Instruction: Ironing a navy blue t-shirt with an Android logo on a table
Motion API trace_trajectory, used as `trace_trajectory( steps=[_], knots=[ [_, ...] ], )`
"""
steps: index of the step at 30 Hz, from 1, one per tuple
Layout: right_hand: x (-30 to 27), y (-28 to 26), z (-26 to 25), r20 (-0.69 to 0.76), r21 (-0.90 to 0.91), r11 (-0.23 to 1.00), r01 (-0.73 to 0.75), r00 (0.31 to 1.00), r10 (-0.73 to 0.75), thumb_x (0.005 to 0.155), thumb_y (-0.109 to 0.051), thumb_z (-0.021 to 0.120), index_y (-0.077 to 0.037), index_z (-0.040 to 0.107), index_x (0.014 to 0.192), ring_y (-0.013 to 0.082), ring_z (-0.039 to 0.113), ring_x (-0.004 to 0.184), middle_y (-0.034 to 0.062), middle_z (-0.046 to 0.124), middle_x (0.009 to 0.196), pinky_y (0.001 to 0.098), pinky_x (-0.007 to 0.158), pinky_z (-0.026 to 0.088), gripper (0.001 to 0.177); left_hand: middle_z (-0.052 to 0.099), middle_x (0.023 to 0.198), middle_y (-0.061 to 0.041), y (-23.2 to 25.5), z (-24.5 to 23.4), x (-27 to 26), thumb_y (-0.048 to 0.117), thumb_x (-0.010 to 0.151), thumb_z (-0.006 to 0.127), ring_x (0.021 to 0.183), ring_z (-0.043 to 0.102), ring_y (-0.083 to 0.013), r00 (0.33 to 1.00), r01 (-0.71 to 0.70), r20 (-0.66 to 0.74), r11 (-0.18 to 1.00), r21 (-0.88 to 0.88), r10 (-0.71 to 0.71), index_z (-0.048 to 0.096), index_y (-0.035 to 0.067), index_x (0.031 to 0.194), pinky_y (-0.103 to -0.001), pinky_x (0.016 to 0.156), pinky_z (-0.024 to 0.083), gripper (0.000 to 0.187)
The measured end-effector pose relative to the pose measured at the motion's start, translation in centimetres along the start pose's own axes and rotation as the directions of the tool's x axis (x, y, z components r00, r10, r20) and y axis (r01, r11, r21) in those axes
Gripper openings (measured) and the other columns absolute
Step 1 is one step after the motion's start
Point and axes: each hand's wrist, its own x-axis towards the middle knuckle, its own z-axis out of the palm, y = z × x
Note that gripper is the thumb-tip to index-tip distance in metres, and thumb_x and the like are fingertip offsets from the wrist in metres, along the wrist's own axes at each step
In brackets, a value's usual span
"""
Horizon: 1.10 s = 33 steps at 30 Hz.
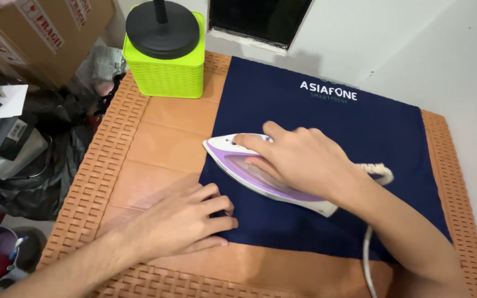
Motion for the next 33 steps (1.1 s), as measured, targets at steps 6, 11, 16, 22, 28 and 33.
trace_trajectory(
  steps=[6,11,16,22,28,33],
  knots=[
    [-1.5,0.1,0.0,0.092,-0.014,0.999,-0.05,0.994,0.051,0.103,-0.05,0.045,-0.037,0.047,0.146,0.0402,0.065,0.04,0.0084,0.057,0.091,0.0519,0.033,0.054,0.044,0.06,0.101,-0.003,-0.3,1.3,-0.5,0.01,0.085,0.071,0.085,0.053,-0.0277,0.999,-0.005,-0.044,0.998,0.068,0.008,0.075,0.015,0.113,-0.041,0.065,0.048,0.029],
    [-0.6,-0.4,0.1,0.066,-0.048,0.998,-0.052,0.996,0.055,0.103,-0.05,0.046,-0.035,0.046,0.146,0.0391,0.064,0.037,0.0092,0.056,0.092,0.0499,0.029,0.052,0.045,0.058,0.101,-0.003,-0.4,1.6,-0.7,0.01,0.087,0.068,0.085,0.052,-0.0274,0.999,-0.008,-0.036,0.995,0.099,0.011,0.073,0.017,0.11,-0.04,0.063,0.046,0.024],
    [1.3,-1.4,-0.7,0.154,-0.013,0.991,-0.13,0.979,0.131,0.104,-0.049,0.041,-0.037,0.042,0.15,0.0454,0.069,0.047,0.0124,0.056,0.098,0.0583,0.035,0.055,0.048,0.058,0.099,-0.002,-0.3,1.5,-0.7,0.011,0.087,0.068,0.086,0.052,-0.0265,0.999,0.0,-0.047,0.995,0.1,0.005,0.074,0.017,0.11,-0.04,0.064,0.047,0.024],
    [0.5,-1.5,-1.1,0.203,0.009,0.991,-0.137,0.97,0.132,0.105,-0.047,0.041,-0.038,0.04,0.151,0.0451,0.068,0.048,0.012,0.056,0.099,0.0579,0.038,0.055,0.047,0.06,0.101,-0.002,-0.2,1.7,-1.0,0.007,0.088,0.068,0.084,0.052,-0.0259,0.999,-0.007,-0.053,0.996,0.094,0.012,0.076,0.015,0.115,-0.038,0.061,0.051,0.029],
    [-2.5,-1.3,-0.1,0.218,0.006,0.99,-0.143,0.966,0.139,0.103,-0.051,0.042,-0.041,0.041,0.15,0.0425,0.068,0.047,0.009,0.056,0.101,0.0576,0.039,0.056,0.048,0.059,0.098,-0.003,-0.1,1.7,-1.0,0.005,0.084,0.073,0.084,0.053,-0.026,0.997,-0.03,-0.061,0.99,0.139,0.039,0.076,0.013,0.115,-0.038,0.061,0.05,0.032],
    [-3.5,-1.2,0.6,0.043,-0.088,0.996,-0.033,0.998,0.036,0.102,-0.049,0.047,-0.034,0.047,0.146,0.0333,0.062,0.032,0.0091,0.056,0.09,0.0467,0.023,0.049,0.046,0.059,0.095,-0.003,0.1,1.2,-0.8,0.003,0.084,0.073,0.082,0.053,-0.0255,0.997,-0.042,-0.061,0.983,0.18,0.053,0.075,0.012,0.112,-0.038,0.061,0.049,0.03]
  ],
)
